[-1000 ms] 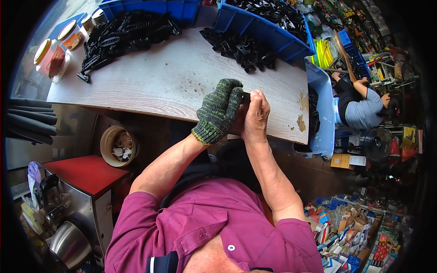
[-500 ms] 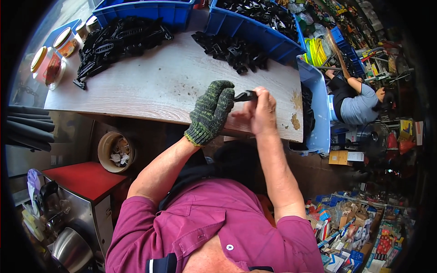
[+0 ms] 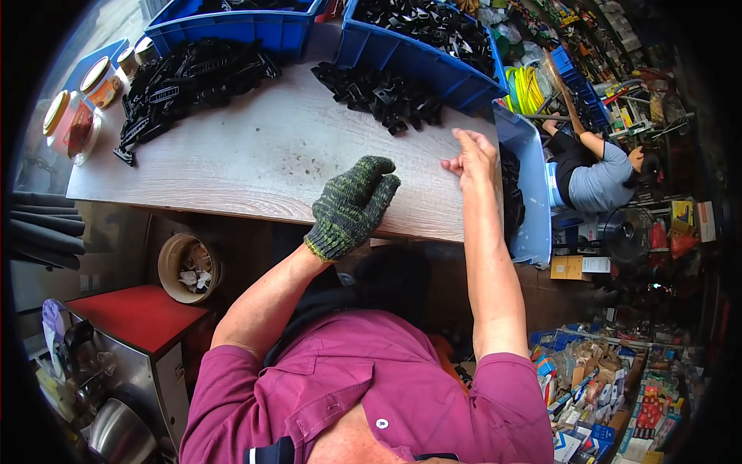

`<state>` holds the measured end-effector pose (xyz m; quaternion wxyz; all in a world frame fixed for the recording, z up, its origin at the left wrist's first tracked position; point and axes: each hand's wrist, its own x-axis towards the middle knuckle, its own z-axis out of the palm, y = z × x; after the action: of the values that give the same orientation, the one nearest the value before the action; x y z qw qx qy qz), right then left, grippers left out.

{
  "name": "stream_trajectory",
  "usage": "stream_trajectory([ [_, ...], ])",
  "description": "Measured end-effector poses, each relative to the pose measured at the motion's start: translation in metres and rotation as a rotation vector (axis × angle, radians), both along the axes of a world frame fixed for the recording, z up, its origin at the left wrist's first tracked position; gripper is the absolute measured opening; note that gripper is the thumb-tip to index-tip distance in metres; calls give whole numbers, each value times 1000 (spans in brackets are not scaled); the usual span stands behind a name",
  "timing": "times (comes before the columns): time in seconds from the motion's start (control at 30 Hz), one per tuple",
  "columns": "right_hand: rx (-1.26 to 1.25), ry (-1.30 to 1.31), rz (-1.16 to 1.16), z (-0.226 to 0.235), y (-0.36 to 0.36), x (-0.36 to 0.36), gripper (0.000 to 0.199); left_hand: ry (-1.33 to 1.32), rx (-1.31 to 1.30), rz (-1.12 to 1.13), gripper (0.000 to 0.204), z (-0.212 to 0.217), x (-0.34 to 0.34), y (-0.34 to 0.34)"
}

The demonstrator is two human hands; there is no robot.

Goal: The recorder is assembling and sorting small black plastic hardware components on a wooden workbench.

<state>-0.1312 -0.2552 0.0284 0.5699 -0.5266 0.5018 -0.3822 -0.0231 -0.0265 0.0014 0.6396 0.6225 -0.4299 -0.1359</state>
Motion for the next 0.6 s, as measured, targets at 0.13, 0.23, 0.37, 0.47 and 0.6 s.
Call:
stream_trajectory([
  [0.13, -38, 187, 77, 1, -4, 25, 28, -39, 32, -4, 22, 3, 0, 1],
  [0.23, -111, 350, 130, -1, -4, 40, 23, 11, 102, -34, 22, 6, -1, 3],
  [0.37, -268, 498, 131, -8, -6, 51, 26, -57, 113, -9, 23, 8, -1, 3],
  [0.47, -342, 531, 151, -12, -6, 50, 25, -44, 69, -21, 25, 6, -1, 2],
  [0.6, -304, 509, 195, -11, -8, 39, 25, -63, 65, -22, 24, 5, -1, 1],
])
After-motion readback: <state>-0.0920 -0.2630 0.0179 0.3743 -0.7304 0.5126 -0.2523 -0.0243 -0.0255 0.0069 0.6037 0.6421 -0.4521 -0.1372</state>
